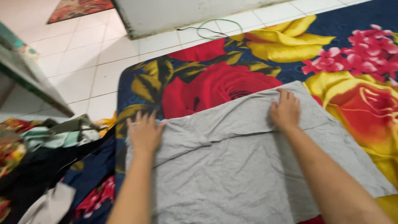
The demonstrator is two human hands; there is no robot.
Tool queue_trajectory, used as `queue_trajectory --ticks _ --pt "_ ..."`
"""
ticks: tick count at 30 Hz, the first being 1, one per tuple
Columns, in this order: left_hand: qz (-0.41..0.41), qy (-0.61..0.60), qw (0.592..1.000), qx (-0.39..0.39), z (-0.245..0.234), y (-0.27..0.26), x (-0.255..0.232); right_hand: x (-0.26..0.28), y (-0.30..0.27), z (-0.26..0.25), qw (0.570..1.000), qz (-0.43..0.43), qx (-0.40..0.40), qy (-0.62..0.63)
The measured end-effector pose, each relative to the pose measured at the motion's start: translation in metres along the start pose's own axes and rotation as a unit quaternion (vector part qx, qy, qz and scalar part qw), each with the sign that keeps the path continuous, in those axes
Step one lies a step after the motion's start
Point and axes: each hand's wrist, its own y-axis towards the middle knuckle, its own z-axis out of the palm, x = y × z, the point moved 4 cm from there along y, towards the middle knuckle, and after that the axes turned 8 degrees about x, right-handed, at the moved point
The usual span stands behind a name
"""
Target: Folding a grey t-shirt, a colorful patterned cloth, and a pair of black pants on a bed.
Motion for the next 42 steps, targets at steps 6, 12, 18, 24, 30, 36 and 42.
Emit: queue_trajectory --ticks 6,12,18,24,30,36,42 --pt "-0.097 -0.093 0.94 0.313 0.053 0.004 0.077 -0.046 0.015 0.008 0.955 -0.177 0.112 -0.211" --pt "-0.024 0.042 0.993 0.107 0.014 0.019 0.023 -0.06 0.019 0.034 0.973 -0.102 0.13 -0.163" --pt "0.032 -0.077 0.995 0.055 0.021 -0.012 -0.071 -0.059 0.024 0.025 0.975 -0.091 0.127 -0.16" --pt "-0.025 -0.065 0.995 0.076 0.02 -0.018 -0.039 -0.117 0.008 -0.006 0.98 0.029 0.096 -0.173" --pt "-0.084 -0.062 0.994 0.028 0.031 -0.072 0.005 -0.186 -0.042 -0.03 0.974 0.066 0.072 -0.206" --pt "-0.122 0.075 0.988 0.05 -0.02 -0.088 -0.045 -0.141 -0.05 -0.007 0.97 0.03 0.122 -0.207" --pt "0.066 -0.103 0.992 0.009 -0.033 -0.143 -0.244 0.086 -0.201 0.035 0.928 -0.352 0.072 -0.095"
